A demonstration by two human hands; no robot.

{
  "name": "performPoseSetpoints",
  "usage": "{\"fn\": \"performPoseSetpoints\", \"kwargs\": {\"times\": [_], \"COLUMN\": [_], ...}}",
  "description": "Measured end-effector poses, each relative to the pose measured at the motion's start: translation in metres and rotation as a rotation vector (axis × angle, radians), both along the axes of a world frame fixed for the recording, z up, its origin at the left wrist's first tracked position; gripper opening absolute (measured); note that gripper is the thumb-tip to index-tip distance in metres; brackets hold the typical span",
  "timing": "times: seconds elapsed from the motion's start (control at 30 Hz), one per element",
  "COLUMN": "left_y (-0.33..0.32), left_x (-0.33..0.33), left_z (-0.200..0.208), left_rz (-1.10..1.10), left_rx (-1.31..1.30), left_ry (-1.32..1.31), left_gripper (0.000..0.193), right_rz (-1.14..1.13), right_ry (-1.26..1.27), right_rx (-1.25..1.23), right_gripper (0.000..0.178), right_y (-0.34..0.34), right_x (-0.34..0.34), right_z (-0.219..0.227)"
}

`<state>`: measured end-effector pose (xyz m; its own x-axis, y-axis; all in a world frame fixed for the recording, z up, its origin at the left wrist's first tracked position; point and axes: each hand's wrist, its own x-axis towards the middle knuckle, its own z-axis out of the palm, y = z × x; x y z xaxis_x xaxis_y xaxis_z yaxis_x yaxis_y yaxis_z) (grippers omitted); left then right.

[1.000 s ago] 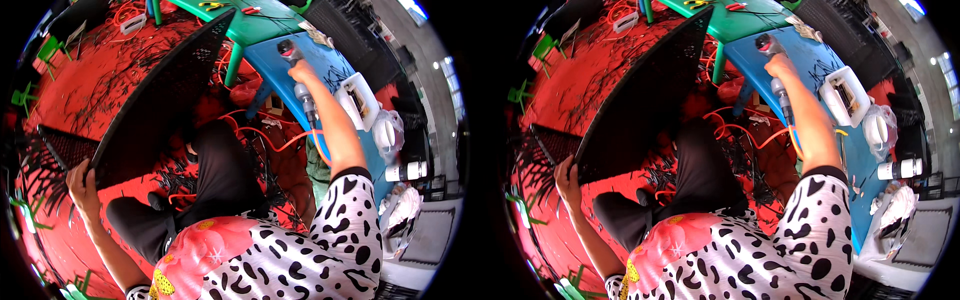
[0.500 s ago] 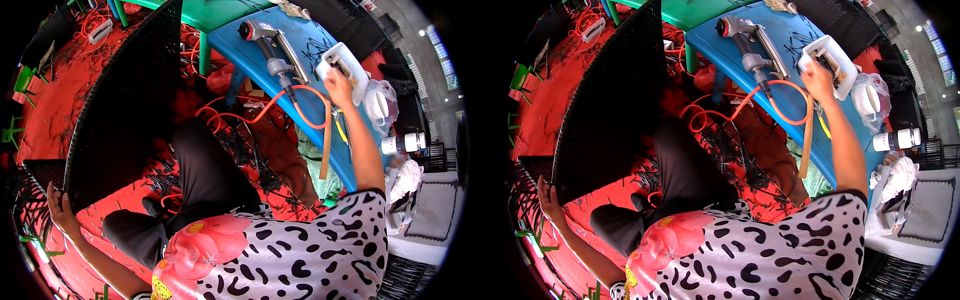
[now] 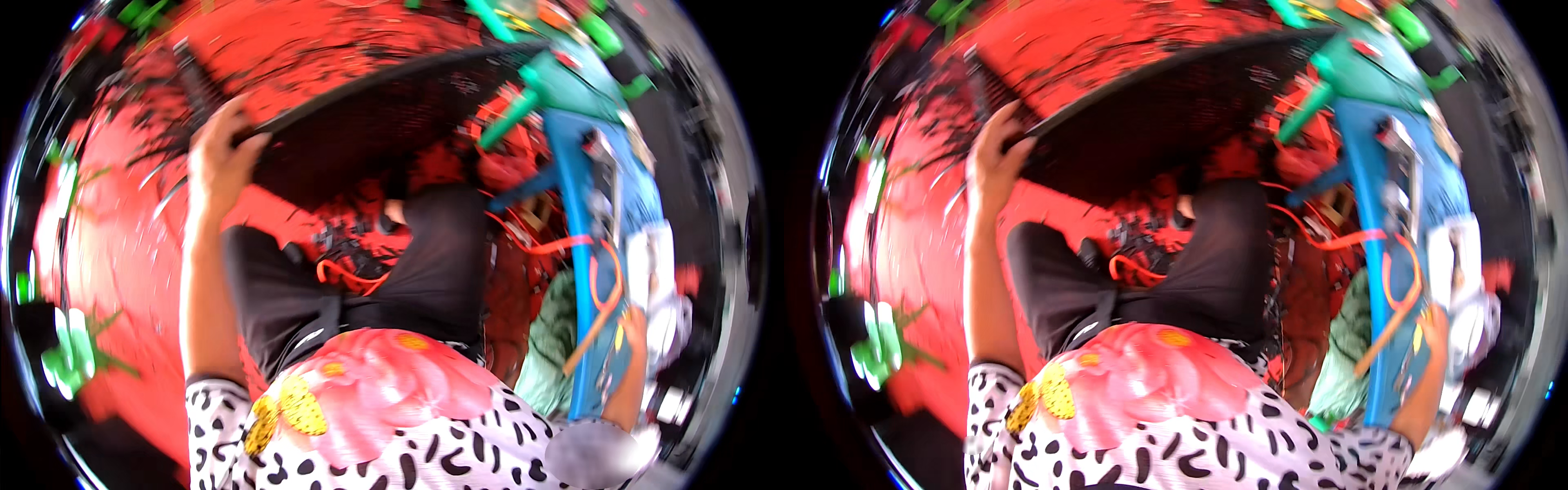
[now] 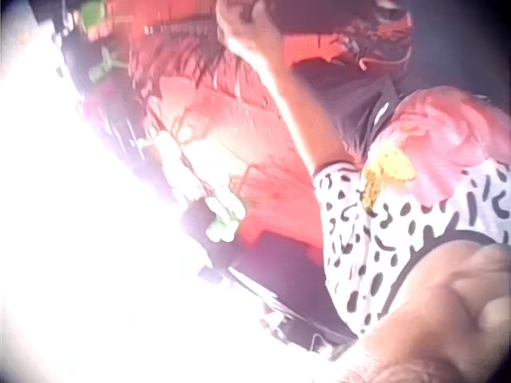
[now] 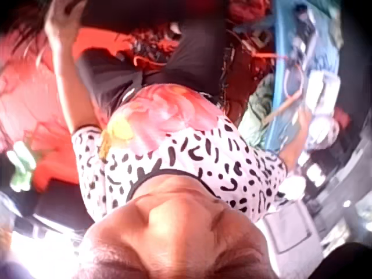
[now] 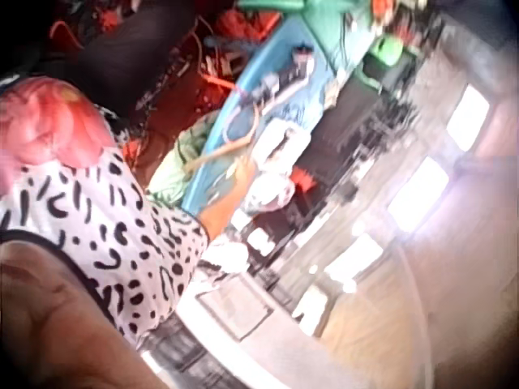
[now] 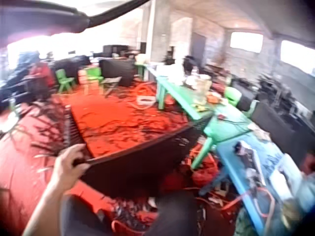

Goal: The person sits on the floor and repairs a black plastic chair frame by hand. They cut black plastic strips with pliers, wrap them around the chair's frame, and secure them using a pneumatic nail gun. The process involves repeated cutting, wrapping, and nailing actions.

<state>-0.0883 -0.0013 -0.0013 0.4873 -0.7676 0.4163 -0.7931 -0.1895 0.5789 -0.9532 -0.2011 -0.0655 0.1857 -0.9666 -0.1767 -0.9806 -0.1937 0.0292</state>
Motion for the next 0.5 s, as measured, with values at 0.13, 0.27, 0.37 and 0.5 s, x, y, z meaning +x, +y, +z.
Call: {"fn": "performPoseSetpoints", "kwargs": {"times": [0.13,0.27,0.37,0.5], "left_y": [0.016,0.022,0.021,0.021], "left_x": [0.000,-0.004,-0.008,-0.015], "left_z": [-0.022,-0.024,-0.025,-0.027], "left_rz": [0.000,-0.038,-0.070,-0.103], "left_rx": [-0.231,-0.265,-0.293,-0.329], "left_ry": [-0.034,-0.048,-0.091,-0.132], "left_gripper": [0.067,0.078,0.083,0.087], "right_rz": [-0.167,-0.228,0.274,0.903], "right_ry": [-0.618,-1.117,-0.894,-0.654], "right_rx": [-0.127,-0.366,-0.314,-0.171], "right_gripper": [0.029,0.039,0.047,0.055], "right_y": [-0.016,-0.030,-0.025,0.032], "right_x": [0.010,0.156,0.317,0.534], "right_z": [0.021,0.055,0.092,0.126]}}
